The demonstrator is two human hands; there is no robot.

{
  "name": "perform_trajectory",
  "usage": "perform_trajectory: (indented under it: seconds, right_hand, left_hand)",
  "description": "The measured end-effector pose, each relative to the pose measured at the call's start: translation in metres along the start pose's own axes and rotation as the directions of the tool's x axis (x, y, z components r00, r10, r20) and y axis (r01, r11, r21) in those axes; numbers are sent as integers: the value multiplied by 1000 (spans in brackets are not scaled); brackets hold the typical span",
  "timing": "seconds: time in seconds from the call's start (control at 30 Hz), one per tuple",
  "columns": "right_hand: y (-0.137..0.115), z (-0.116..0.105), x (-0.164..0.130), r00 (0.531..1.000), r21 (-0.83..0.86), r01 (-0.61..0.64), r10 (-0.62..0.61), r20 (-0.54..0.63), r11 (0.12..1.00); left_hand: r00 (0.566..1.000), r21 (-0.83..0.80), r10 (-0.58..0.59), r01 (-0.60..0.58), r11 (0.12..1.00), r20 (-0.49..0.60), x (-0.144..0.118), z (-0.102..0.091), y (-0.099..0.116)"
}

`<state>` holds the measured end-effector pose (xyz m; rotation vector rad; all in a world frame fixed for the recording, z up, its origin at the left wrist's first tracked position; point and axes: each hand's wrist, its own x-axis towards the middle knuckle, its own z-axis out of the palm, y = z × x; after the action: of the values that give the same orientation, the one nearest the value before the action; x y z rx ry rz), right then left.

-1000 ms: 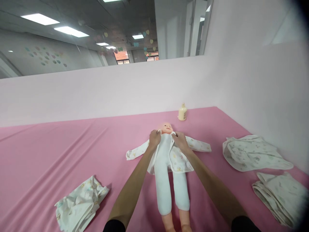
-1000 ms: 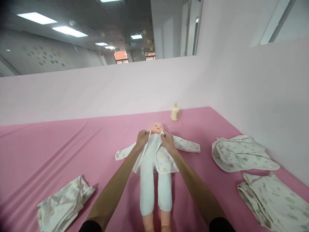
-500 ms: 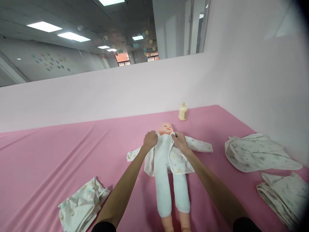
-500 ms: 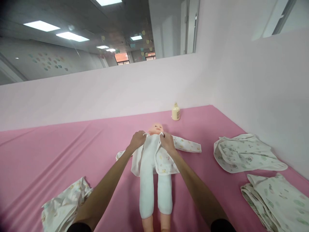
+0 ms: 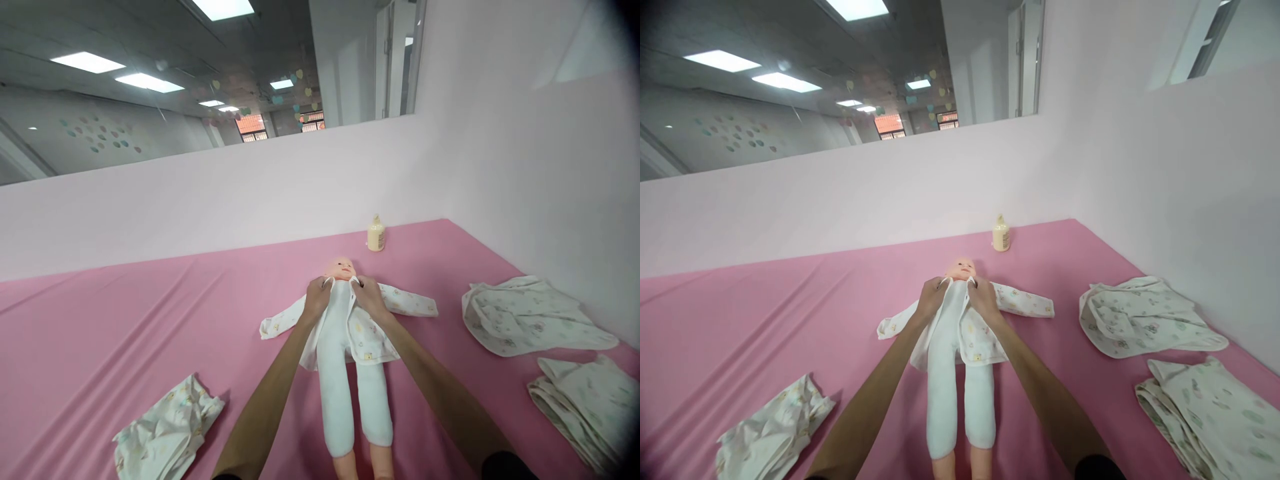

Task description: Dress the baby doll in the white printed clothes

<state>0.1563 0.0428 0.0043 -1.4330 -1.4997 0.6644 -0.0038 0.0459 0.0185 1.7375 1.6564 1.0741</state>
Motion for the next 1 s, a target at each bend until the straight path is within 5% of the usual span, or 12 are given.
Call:
perform_trajectory:
  seconds: [0.2,0.37,0.53,0.77,1.0]
  right_hand:
    - [0,1,0,1000,-6,2,-2,-5,1000]
    - [-1,1,-1,1000,-2,10,-10,-7,1000]
    - [-2,0,-2,1000,2,13,-13,-5,1000]
    - [-7,-3,-4,1000,15,1,-1,7,1000]
    - [-7,-3,-5,1000,30,-2,2,12,1000]
  left_hand:
    - [995,34,-30,27,999,93,0,-4,1]
    - [998,381,11,-36,924,68,-8,-12,7]
    - [994,569,-79,23,822,75,-13,-19,9]
    - [986,633,-163,111,766,24,-15,-26,11]
    - [992,532,-117,78,843,40,-6,-24,14]
